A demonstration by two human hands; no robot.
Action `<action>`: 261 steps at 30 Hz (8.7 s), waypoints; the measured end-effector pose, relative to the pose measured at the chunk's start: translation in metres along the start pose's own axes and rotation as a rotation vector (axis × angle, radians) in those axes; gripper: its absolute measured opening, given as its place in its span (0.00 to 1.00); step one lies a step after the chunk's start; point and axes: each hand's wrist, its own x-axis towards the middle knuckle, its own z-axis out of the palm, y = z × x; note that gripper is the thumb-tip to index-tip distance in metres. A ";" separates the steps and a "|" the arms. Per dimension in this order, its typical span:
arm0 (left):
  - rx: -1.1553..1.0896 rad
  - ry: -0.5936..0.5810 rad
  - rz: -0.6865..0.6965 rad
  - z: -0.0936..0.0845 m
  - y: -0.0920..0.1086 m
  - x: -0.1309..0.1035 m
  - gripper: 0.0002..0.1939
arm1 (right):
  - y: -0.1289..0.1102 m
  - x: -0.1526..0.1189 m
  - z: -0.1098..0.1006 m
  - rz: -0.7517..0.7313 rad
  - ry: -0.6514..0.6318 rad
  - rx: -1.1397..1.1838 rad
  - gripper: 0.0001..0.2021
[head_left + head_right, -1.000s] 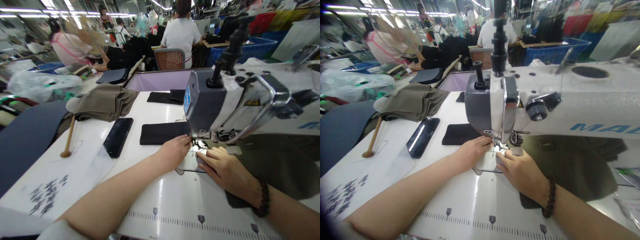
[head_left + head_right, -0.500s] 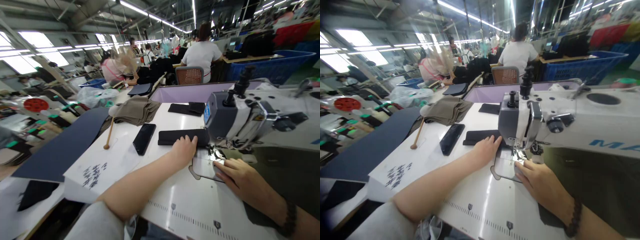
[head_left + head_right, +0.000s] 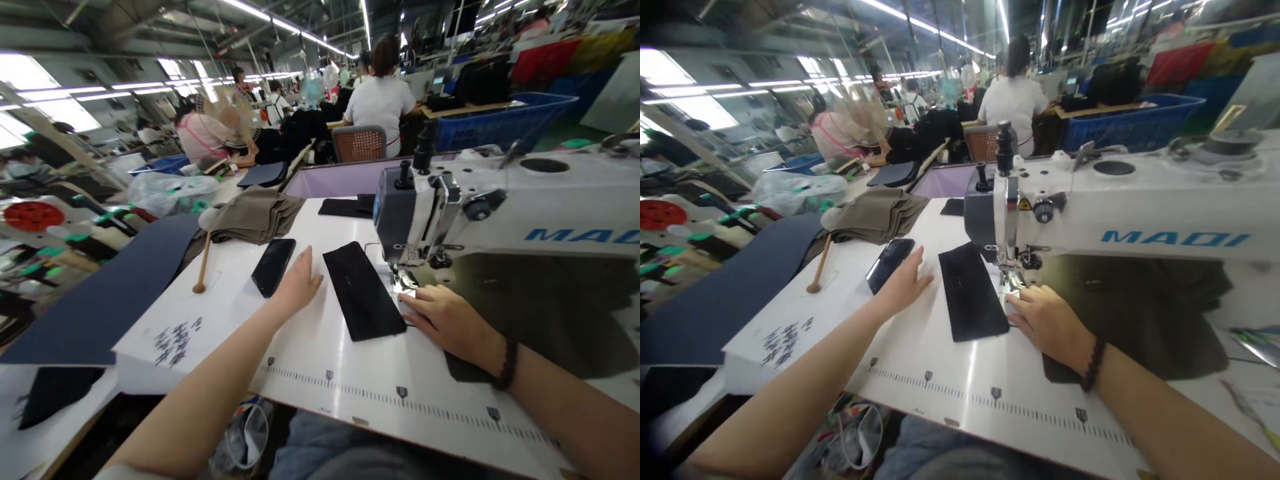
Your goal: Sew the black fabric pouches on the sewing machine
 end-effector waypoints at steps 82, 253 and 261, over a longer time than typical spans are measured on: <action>0.332 -0.472 1.009 0.057 0.033 0.020 0.12 | -0.003 -0.001 0.000 -0.065 0.040 0.029 0.13; 0.218 -0.271 0.849 0.033 0.079 -0.093 0.27 | -0.056 -0.102 -0.081 0.403 -0.119 0.204 0.09; 0.204 -0.581 0.868 0.041 0.062 -0.092 0.09 | -0.101 -0.097 -0.072 0.285 -0.269 0.434 0.07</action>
